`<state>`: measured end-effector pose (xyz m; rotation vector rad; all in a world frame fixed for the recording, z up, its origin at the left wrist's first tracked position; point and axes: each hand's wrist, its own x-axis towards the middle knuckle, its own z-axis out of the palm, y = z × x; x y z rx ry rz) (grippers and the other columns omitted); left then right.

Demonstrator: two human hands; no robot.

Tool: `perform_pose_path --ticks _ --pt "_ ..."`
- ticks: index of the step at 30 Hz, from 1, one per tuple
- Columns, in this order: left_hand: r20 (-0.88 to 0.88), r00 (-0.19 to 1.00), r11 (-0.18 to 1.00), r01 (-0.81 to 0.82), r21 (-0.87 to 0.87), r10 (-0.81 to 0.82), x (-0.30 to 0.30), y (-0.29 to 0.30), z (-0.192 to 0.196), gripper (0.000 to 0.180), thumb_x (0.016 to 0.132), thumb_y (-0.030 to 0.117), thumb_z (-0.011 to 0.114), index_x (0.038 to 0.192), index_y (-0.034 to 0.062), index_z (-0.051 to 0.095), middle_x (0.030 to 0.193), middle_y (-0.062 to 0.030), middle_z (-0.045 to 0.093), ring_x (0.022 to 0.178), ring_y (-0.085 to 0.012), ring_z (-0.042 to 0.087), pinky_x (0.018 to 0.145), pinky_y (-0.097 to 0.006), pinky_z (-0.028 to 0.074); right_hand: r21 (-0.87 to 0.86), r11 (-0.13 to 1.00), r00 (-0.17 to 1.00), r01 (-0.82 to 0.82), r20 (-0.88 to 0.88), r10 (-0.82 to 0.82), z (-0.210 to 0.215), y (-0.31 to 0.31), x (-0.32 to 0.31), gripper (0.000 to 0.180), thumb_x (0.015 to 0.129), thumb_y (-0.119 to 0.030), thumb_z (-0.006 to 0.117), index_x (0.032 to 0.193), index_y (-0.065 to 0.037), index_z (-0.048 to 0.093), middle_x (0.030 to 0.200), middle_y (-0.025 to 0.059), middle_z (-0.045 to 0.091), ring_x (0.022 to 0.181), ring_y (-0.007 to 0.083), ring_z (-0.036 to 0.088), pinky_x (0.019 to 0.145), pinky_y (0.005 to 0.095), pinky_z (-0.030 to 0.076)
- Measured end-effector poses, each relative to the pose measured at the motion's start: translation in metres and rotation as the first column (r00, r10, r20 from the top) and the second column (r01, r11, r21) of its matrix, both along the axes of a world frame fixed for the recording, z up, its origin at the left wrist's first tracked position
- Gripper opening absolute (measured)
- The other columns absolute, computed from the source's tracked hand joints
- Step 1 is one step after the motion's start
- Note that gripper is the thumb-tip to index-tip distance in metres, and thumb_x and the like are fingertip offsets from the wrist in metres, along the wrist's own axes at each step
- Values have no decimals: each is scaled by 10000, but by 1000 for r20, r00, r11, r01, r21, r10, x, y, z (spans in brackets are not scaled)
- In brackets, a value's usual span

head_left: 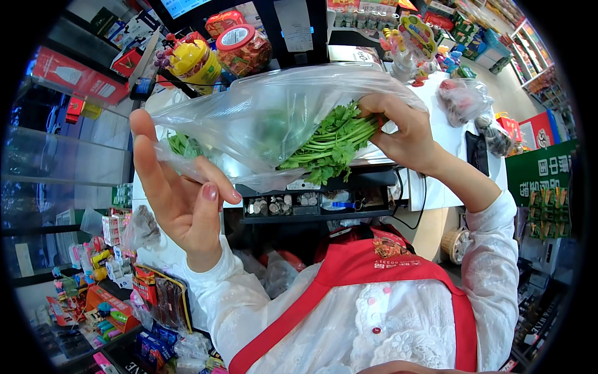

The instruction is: The person scans various grocery items including carrots, leafy greens, and packaged goods using a barcode scanner and a touchscreen register. They place the scanned items into plastic bags and hand them to a customer standing at the counter.

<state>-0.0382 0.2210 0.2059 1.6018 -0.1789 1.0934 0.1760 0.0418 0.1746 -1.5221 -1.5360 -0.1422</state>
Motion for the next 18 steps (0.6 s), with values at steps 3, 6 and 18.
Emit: perform_pose_path --ticks 3,6,18 --pt "-16 1000 1000 11 15 -11 -4 -2 -1 774 746 -80 477 1449 81 194 1524 -130 87 583 -129 552 541 -220 467 21 1000 1000 -12 3 12 2 4 1 343 626 123 656 937 -6 587 896 63 600 734 144 577 638 247 475" --pt "-84 991 992 113 64 -107 -14 0 -9 736 744 -78 484 1430 72 264 1492 -145 214 576 -123 542 545 -232 469 -41 999 999 7 36 -6 13 13 -2 358 645 102 648 976 -25 594 905 81 571 766 225 595 666 296 489" --pt "-271 953 977 -173 -127 134 -77 19 2 548 728 -77 431 1267 -3 499 1305 -209 488 465 -53 460 448 -177 392 -623 746 910 -236 128 395 4 67 -33 384 826 -209 616 1143 -10 530 1063 185 587 970 362 558 844 418 449"
